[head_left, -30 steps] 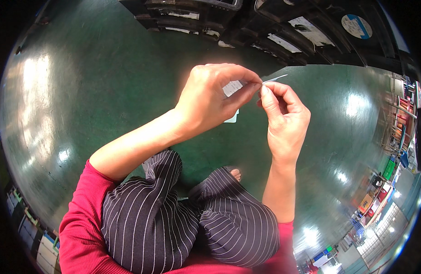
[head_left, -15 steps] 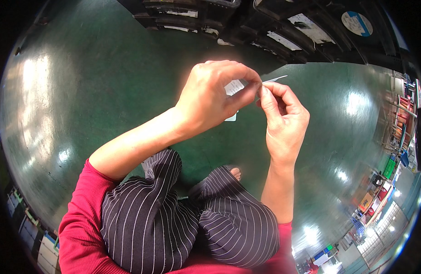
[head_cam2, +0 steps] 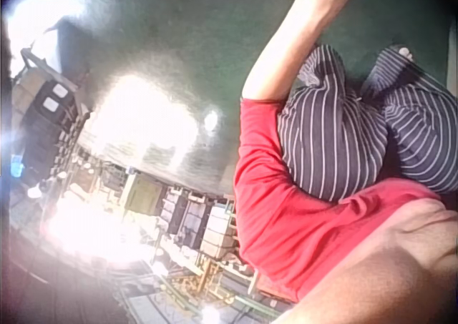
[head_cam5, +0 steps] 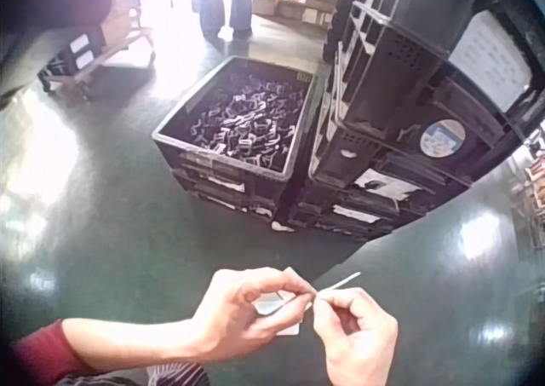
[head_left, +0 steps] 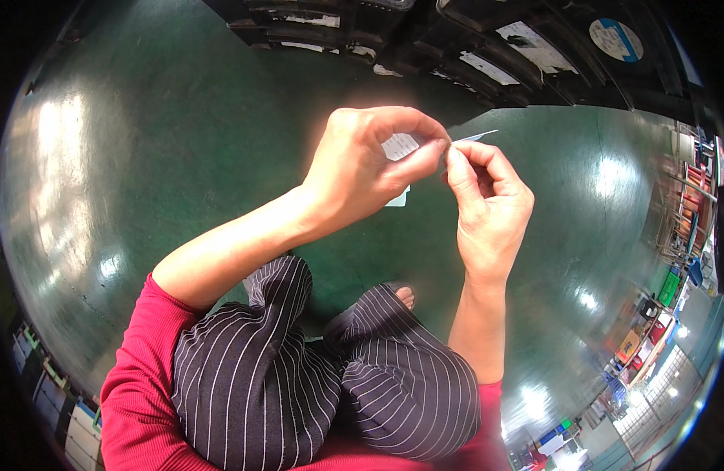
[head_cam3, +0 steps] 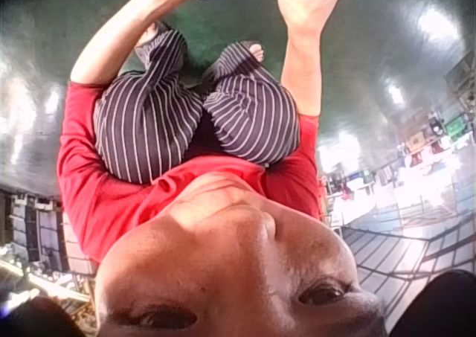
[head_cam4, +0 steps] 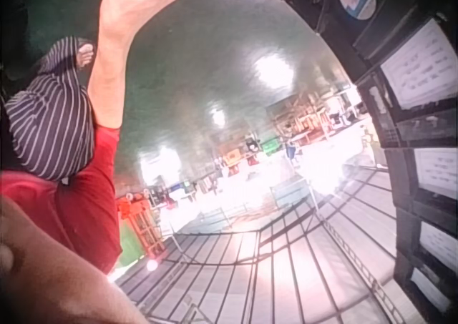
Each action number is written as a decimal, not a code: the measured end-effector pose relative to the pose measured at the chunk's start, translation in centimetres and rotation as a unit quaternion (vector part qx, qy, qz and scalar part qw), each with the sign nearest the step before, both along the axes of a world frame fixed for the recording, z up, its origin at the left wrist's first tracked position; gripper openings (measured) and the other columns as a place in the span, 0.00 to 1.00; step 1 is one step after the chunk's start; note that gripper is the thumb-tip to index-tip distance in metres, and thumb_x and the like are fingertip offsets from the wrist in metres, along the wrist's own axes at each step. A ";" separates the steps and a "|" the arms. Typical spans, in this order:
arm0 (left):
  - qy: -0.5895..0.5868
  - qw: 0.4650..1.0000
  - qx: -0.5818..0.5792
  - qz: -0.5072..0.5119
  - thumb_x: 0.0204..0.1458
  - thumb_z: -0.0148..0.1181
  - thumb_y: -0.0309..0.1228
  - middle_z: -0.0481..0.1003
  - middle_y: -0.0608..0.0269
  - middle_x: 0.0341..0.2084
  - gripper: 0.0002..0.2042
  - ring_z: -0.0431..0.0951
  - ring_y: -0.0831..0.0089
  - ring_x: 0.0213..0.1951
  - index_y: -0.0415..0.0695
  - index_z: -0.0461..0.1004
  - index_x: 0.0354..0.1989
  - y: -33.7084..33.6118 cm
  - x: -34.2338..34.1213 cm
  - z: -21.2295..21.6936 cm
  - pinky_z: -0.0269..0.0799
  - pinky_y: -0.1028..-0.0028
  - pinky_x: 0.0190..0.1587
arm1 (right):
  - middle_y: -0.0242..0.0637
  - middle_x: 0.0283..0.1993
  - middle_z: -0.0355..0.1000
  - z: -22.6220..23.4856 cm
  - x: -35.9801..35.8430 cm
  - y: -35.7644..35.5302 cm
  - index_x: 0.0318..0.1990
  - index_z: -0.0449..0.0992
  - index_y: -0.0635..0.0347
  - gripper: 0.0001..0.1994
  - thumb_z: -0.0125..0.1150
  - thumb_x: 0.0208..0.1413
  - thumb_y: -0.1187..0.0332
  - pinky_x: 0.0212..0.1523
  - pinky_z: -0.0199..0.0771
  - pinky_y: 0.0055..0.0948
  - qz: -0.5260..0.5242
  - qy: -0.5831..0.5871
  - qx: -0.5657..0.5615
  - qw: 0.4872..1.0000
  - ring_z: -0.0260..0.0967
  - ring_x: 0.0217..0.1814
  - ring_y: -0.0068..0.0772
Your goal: The person sits on the floor and repeatedly peels backing from small paper labels, then sticks each label onto the front of stacked black plastic bins. The person handles labels one at a time and places them on different bins throughout the clip.
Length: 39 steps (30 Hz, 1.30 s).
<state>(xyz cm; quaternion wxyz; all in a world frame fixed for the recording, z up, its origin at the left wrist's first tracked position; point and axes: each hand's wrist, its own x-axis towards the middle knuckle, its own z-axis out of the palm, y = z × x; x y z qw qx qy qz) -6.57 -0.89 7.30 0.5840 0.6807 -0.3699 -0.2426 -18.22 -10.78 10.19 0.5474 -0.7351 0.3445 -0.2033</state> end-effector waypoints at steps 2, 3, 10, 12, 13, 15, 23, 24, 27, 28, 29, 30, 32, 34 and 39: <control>0.006 1.000 0.003 -0.003 0.50 0.62 0.27 0.81 0.60 0.28 0.07 0.80 0.77 0.32 0.38 0.79 0.36 0.0 0.0 0.0 0.74 0.78 0.36 | 0.29 0.30 0.73 -0.2 -0.1 -0.1 0.35 0.77 0.66 0.04 0.62 0.54 0.74 0.33 0.68 0.17 0.005 0.003 -0.013 1.000 0.68 0.30 0.16; 0.011 1.000 0.005 -0.003 0.50 0.62 0.27 0.80 0.60 0.28 0.07 0.80 0.77 0.32 0.38 0.79 0.36 0.0 0.0 0.0 0.74 0.78 0.36 | 0.30 0.31 0.73 -0.3 -0.1 -0.1 0.35 0.77 0.66 0.04 0.62 0.54 0.74 0.33 0.68 0.17 0.008 0.004 -0.020 1.000 0.68 0.30 0.16; 0.023 1.000 0.005 0.001 0.50 0.62 0.27 0.80 0.61 0.28 0.07 0.79 0.78 0.32 0.39 0.79 0.36 0.0 0.0 -0.1 0.74 0.78 0.36 | 0.28 0.31 0.72 0.0 0.1 0.0 0.35 0.77 0.65 0.03 0.62 0.53 0.76 0.33 0.68 0.18 -0.007 0.003 0.032 0.999 0.68 0.30 0.16; 0.021 1.000 0.002 0.002 0.50 0.62 0.27 0.80 0.61 0.28 0.07 0.79 0.78 0.32 0.39 0.80 0.36 0.0 -0.1 0.0 0.74 0.78 0.36 | 0.28 0.31 0.72 0.2 0.1 0.0 0.35 0.77 0.65 0.03 0.62 0.53 0.76 0.33 0.68 0.18 -0.005 0.005 0.034 0.999 0.68 0.30 0.16; 0.019 1.000 0.001 0.003 0.50 0.62 0.27 0.80 0.61 0.28 0.07 0.79 0.78 0.32 0.39 0.80 0.36 0.0 -0.1 -0.1 0.74 0.78 0.36 | 0.28 0.30 0.72 0.1 0.1 -0.1 0.35 0.77 0.65 0.03 0.62 0.53 0.76 0.33 0.68 0.18 -0.003 0.004 0.023 1.000 0.67 0.30 0.16; 0.017 1.000 0.000 0.003 0.50 0.62 0.27 0.80 0.61 0.28 0.07 0.79 0.78 0.32 0.39 0.80 0.36 -0.1 -0.1 -0.1 0.74 0.78 0.36 | 0.28 0.30 0.72 -0.1 0.0 -0.1 0.35 0.77 0.65 0.03 0.62 0.53 0.76 0.33 0.68 0.18 -0.001 0.003 0.002 1.000 0.67 0.30 0.16; 0.061 0.998 0.014 -0.008 0.51 0.62 0.28 0.80 0.62 0.27 0.07 0.79 0.79 0.31 0.39 0.80 0.35 -0.1 0.0 0.0 0.74 0.79 0.35 | 0.28 0.30 0.71 -0.2 0.0 -0.1 0.35 0.76 0.65 0.03 0.61 0.54 0.75 0.34 0.68 0.18 0.007 0.014 -0.014 1.000 0.67 0.30 0.16; 0.068 0.998 0.015 -0.009 0.51 0.62 0.29 0.80 0.62 0.27 0.07 0.79 0.80 0.31 0.39 0.80 0.35 -0.1 0.0 0.0 0.74 0.79 0.35 | 0.28 0.30 0.71 -0.2 0.0 -0.2 0.35 0.76 0.65 0.03 0.61 0.54 0.75 0.34 0.68 0.18 0.008 0.015 -0.011 1.000 0.67 0.31 0.16; 0.086 0.996 0.017 -0.013 0.51 0.62 0.29 0.80 0.63 0.26 0.08 0.78 0.80 0.31 0.39 0.80 0.36 -0.1 0.1 -0.1 0.73 0.79 0.35 | 0.28 0.30 0.71 -0.4 -0.1 -0.2 0.35 0.75 0.66 0.04 0.61 0.55 0.74 0.34 0.68 0.18 0.012 0.005 -0.009 1.000 0.67 0.31 0.16; 0.091 0.996 0.018 -0.014 0.52 0.62 0.29 0.80 0.63 0.26 0.08 0.78 0.81 0.30 0.39 0.80 0.36 -0.1 0.1 -0.1 0.73 0.80 0.35 | 0.28 0.30 0.71 -0.5 -0.1 -0.2 0.35 0.75 0.66 0.04 0.61 0.55 0.74 0.34 0.68 0.18 0.014 0.003 -0.006 1.000 0.67 0.31 0.16; 0.096 0.995 0.019 -0.015 0.52 0.62 0.29 0.80 0.64 0.26 0.08 0.78 0.81 0.30 0.39 0.80 0.36 -0.1 0.1 -0.1 0.73 0.80 0.35 | 0.28 0.30 0.71 -0.5 -0.1 -0.3 0.35 0.75 0.66 0.04 0.61 0.55 0.74 0.34 0.68 0.18 0.016 0.000 -0.003 1.000 0.67 0.31 0.16; 0.103 0.994 0.019 -0.016 0.52 0.62 0.29 0.79 0.64 0.26 0.08 0.77 0.81 0.30 0.39 0.80 0.36 -0.1 0.1 -0.1 0.73 0.80 0.35 | 0.28 0.30 0.71 -0.5 -0.1 -0.3 0.35 0.75 0.66 0.04 0.61 0.56 0.74 0.34 0.68 0.17 0.018 -0.003 0.000 1.000 0.67 0.31 0.16; 0.117 0.993 0.019 -0.017 0.52 0.62 0.29 0.79 0.64 0.26 0.08 0.77 0.82 0.30 0.38 0.80 0.36 -0.1 0.1 -0.3 0.73 0.80 0.34 | 0.28 0.30 0.71 -0.3 -0.1 -0.3 0.35 0.75 0.66 0.04 0.61 0.56 0.74 0.34 0.68 0.17 0.018 -0.007 0.007 1.000 0.67 0.31 0.16; 0.140 0.990 0.009 -0.017 0.52 0.62 0.29 0.79 0.65 0.25 0.08 0.77 0.83 0.30 0.38 0.80 0.36 -0.2 0.1 -0.3 0.72 0.81 0.34 | 0.28 0.31 0.71 -0.2 -0.1 -0.2 0.35 0.75 0.66 0.04 0.61 0.56 0.74 0.34 0.68 0.17 0.012 -0.006 0.019 1.000 0.67 0.31 0.15; 0.137 0.990 0.011 -0.018 0.52 0.62 0.30 0.79 0.66 0.25 0.08 0.76 0.84 0.29 0.38 0.80 0.36 -0.2 0.1 -0.2 0.72 0.82 0.33 | 0.27 0.31 0.71 0.1 -0.1 -0.1 0.36 0.76 0.66 0.04 0.61 0.56 0.74 0.38 0.68 0.15 -0.003 0.007 0.038 0.999 0.66 0.32 0.15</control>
